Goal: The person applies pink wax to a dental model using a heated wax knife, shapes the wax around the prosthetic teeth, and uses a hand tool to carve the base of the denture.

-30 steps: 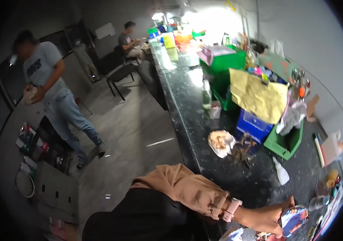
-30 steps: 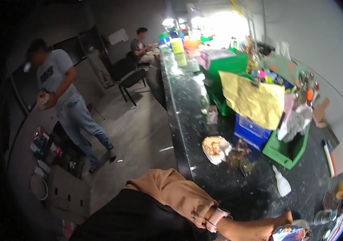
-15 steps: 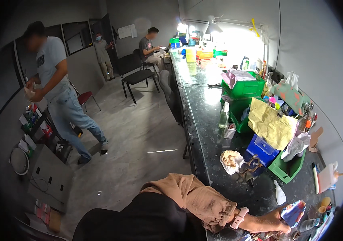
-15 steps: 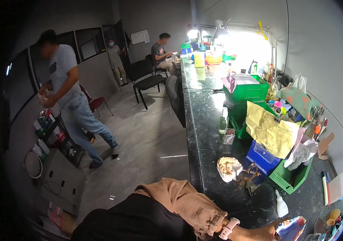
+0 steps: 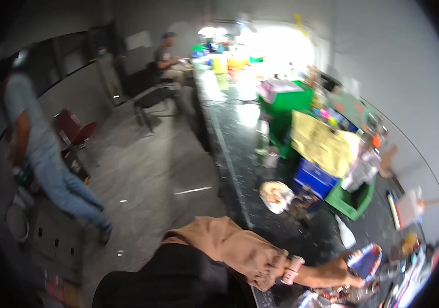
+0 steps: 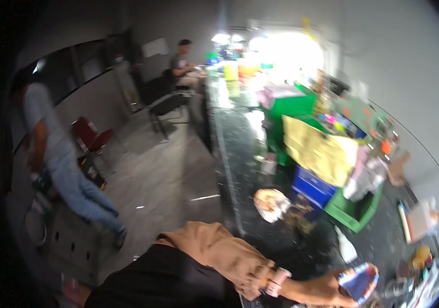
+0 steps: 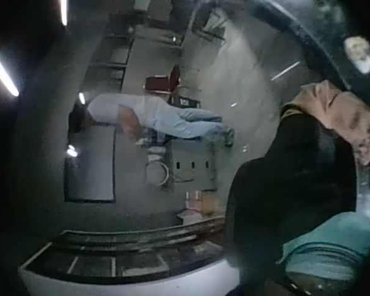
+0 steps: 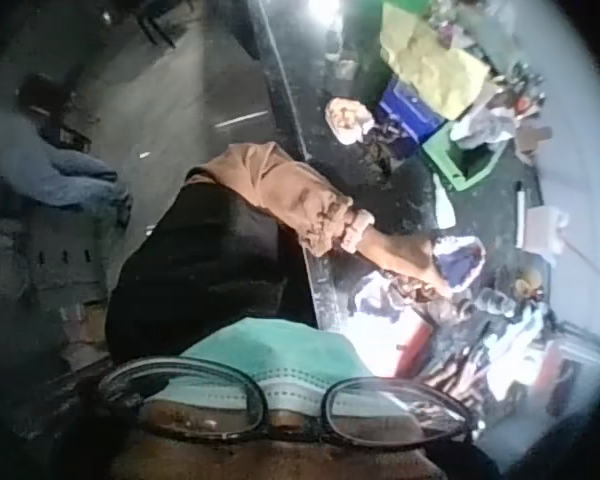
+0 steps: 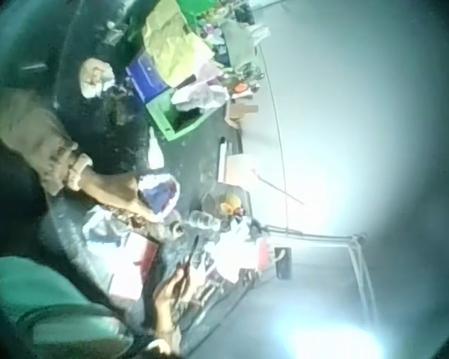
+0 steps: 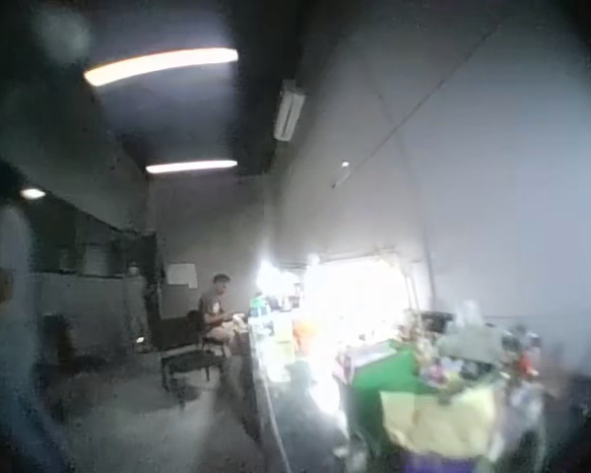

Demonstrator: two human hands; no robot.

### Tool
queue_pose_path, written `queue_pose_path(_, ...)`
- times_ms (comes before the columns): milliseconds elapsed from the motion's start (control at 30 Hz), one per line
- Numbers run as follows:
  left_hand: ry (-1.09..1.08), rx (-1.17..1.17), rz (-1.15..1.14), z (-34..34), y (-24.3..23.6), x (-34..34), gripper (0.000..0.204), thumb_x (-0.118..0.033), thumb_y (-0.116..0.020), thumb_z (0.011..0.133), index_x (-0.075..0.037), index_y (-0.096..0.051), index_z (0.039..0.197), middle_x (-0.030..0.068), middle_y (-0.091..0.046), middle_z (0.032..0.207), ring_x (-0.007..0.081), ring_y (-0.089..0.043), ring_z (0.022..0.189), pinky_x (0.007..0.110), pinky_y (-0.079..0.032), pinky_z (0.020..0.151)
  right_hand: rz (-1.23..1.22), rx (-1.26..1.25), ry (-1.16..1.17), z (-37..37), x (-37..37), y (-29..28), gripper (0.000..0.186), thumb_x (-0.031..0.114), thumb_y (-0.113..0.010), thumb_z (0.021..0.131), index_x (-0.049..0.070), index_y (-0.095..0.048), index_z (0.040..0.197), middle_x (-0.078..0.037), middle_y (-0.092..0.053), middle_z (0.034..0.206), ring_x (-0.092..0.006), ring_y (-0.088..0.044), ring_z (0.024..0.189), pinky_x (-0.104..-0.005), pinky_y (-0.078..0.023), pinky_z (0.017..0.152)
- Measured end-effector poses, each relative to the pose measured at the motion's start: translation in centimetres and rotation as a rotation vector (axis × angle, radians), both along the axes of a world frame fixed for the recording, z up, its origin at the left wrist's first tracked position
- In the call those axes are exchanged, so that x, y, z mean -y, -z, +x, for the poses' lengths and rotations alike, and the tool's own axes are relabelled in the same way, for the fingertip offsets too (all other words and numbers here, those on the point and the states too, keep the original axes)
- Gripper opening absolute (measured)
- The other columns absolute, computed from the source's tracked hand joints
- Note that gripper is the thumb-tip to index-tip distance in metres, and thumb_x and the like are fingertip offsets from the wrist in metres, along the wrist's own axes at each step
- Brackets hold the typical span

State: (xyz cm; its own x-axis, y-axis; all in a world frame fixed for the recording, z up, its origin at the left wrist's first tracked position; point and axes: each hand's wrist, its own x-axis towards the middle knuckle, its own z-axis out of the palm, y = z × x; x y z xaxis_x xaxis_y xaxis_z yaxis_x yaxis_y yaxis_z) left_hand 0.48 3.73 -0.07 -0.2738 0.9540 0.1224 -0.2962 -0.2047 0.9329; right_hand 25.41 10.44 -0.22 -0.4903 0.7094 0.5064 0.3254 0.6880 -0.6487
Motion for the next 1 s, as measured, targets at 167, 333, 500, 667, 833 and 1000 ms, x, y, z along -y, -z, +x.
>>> queue_pose_path(167, 0.080, 0.013, -0.012, -1.0, -1.0, 1.7, 0.039, -0.009, -0.067, 0.075, -0.005, -0.050, 0.110, -0.0004, -0.060, 0.081, 0.0044, -0.057, 0.071, 0.022, -0.049, 0.060, -0.031, -0.303, 0.109, -0.8, -1.5, 3.4, 0.021, 0.009, -0.050, 0.087, 0.000, -0.051, 0.107, -0.014, -0.055, 0.100, -0.0223, -0.060, 0.088, -0.0297, -0.048, 0.068)
queue_pose_path(333, 0.034, -0.126, 0.057, -0.8, 1.1, 0.2, 0.036, 0.004, -0.065, 0.073, -0.004, -0.049, 0.105, 0.0031, -0.060, 0.087, 0.0084, -0.059, 0.078, 0.024, -0.050, 0.067, 0.057, -0.068, -0.169, -0.6, -3.0, 0.8, 0.026, 0.010, -0.052, 0.088, -0.001, -0.050, 0.112, -0.016, -0.056, 0.096, -0.0216, -0.058, 0.085, -0.0301, -0.048, 0.072)
queue_pose_path(500, -0.006, -0.176, 0.075, -0.2, 1.2, 0.6, 0.040, 0.004, -0.066, 0.071, 0.000, -0.045, 0.105, 0.0080, -0.061, 0.090, 0.0117, -0.060, 0.084, 0.026, -0.051, 0.071, 0.100, -0.101, -0.214, -0.6, -2.9, 0.6, 0.027, 0.010, -0.056, 0.085, 0.001, -0.052, 0.110, -0.016, -0.060, 0.087, -0.0212, -0.061, 0.075, -0.0304, -0.049, 0.067)
queue_pose_path(667, 0.004, -0.438, -0.036, -0.8, 1.3, 1.1, 0.043, 0.002, -0.067, 0.070, 0.001, -0.044, 0.106, 0.0073, -0.061, 0.090, 0.0107, -0.060, 0.085, 0.025, -0.050, 0.073, 0.081, -0.076, -0.264, -0.9, -2.5, 0.1, 0.023, 0.007, -0.057, 0.084, 0.002, -0.053, 0.105, -0.019, -0.062, 0.092, -0.0238, -0.063, 0.077, -0.0317, -0.050, 0.068)
queue_pose_path(833, 0.034, -0.345, -0.026, -1.3, 1.1, 1.3, 0.045, 0.001, -0.067, 0.071, 0.001, -0.042, 0.109, 0.0063, -0.060, 0.091, 0.0095, -0.058, 0.086, 0.025, -0.049, 0.075, 0.094, -0.094, -0.278, -1.1, -2.8, 0.3, 0.020, 0.007, -0.057, 0.084, 0.003, -0.053, 0.103, -0.019, -0.063, 0.091, -0.0231, -0.062, 0.076, -0.0310, -0.050, 0.067)
queue_pose_path(1000, 0.030, -0.116, 0.036, -1.2, 0.4, 1.0, 0.042, 0.004, -0.065, 0.072, -0.001, -0.044, 0.107, 0.0046, -0.057, 0.092, 0.0090, -0.056, 0.087, 0.024, -0.048, 0.075, 0.089, -0.108, -0.219, -0.7, -2.6, 0.5, 0.020, 0.002, -0.060, 0.079, 0.000, -0.055, 0.098, -0.022, -0.063, 0.090, -0.0277, -0.064, 0.079, -0.0320, -0.051, 0.067)
